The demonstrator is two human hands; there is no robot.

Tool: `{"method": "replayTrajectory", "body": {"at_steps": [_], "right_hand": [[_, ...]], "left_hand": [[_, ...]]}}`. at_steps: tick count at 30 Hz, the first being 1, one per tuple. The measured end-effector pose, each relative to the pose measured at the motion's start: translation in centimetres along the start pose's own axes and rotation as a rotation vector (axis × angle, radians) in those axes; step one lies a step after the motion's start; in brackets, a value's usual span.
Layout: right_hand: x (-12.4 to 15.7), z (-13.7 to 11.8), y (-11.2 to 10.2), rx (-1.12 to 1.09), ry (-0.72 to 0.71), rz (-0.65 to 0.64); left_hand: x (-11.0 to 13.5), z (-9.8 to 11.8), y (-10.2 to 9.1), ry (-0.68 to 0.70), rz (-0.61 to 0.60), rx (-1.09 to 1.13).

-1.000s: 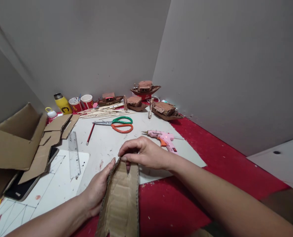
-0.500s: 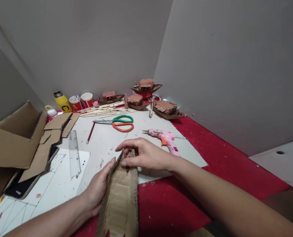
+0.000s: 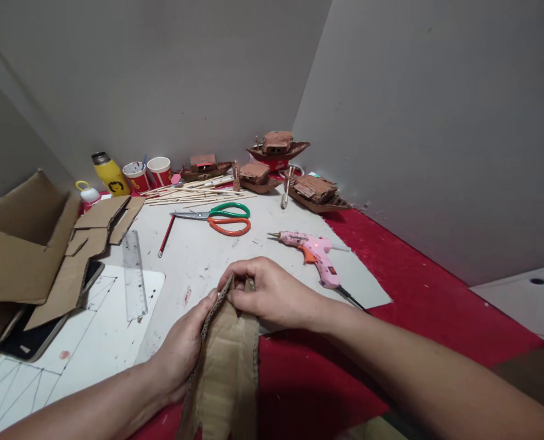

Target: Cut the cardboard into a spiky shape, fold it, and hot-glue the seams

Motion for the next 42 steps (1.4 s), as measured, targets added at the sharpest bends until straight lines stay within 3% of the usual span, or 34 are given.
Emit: {"method": "replayTrajectory", "body": {"at_steps": [8, 11, 15, 18, 23, 26, 33, 42], "right_hand": [[-0.3, 0.4, -0.6, -0.103, 0.021, -0.044], [-0.3, 0.6, -0.5, -0.098, 0.028, -0.049], [-0.5, 0.9, -0.6, -0.089, 0.043, -0.016], [-0.6, 1.0, -0.7, -0.103, 0.044, -0.007], [-0.4, 1.0, -0.7, -0.134, 0.038, -0.05], [-0.4, 1.1, -0.7, -0.139, 0.05, -0.058], [-0.4, 1.3, -0.8, -0.143, 0.056, -0.026], [-0.7, 1.3, -0.9, -0.151, 0.05, -0.018]], "left_hand": [[-0.3, 0.4, -0.9, 0.004, -0.013, -0.116], [-0.6, 3.9, -1.3, 0.222, -0.025, -0.376], [0.4, 8.9, -0.3, 0.597, -0.046, -0.79], [1.3, 10.0, 0.7, 0.75, -0.051, -1.01], [2.0, 10.2, 1.3, 0.887, -0.026, -1.11], [1.9, 10.2, 1.2, 0.883, -0.016, -1.07], [0.6, 8.5, -0.8, 0.652, 0.046, -0.842], [0.1, 8.3, -1.0, 0.666, 0.055, -0.8]]}}
Point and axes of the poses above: each hand's wrist, its own x-axis away from the middle knuckle, its own y-axis out of the palm, z = x × y, the point moved 10 cm from there along -x, towards the middle knuckle, and after that the axes turned 15 degrees about y, right-handed, at the moved point
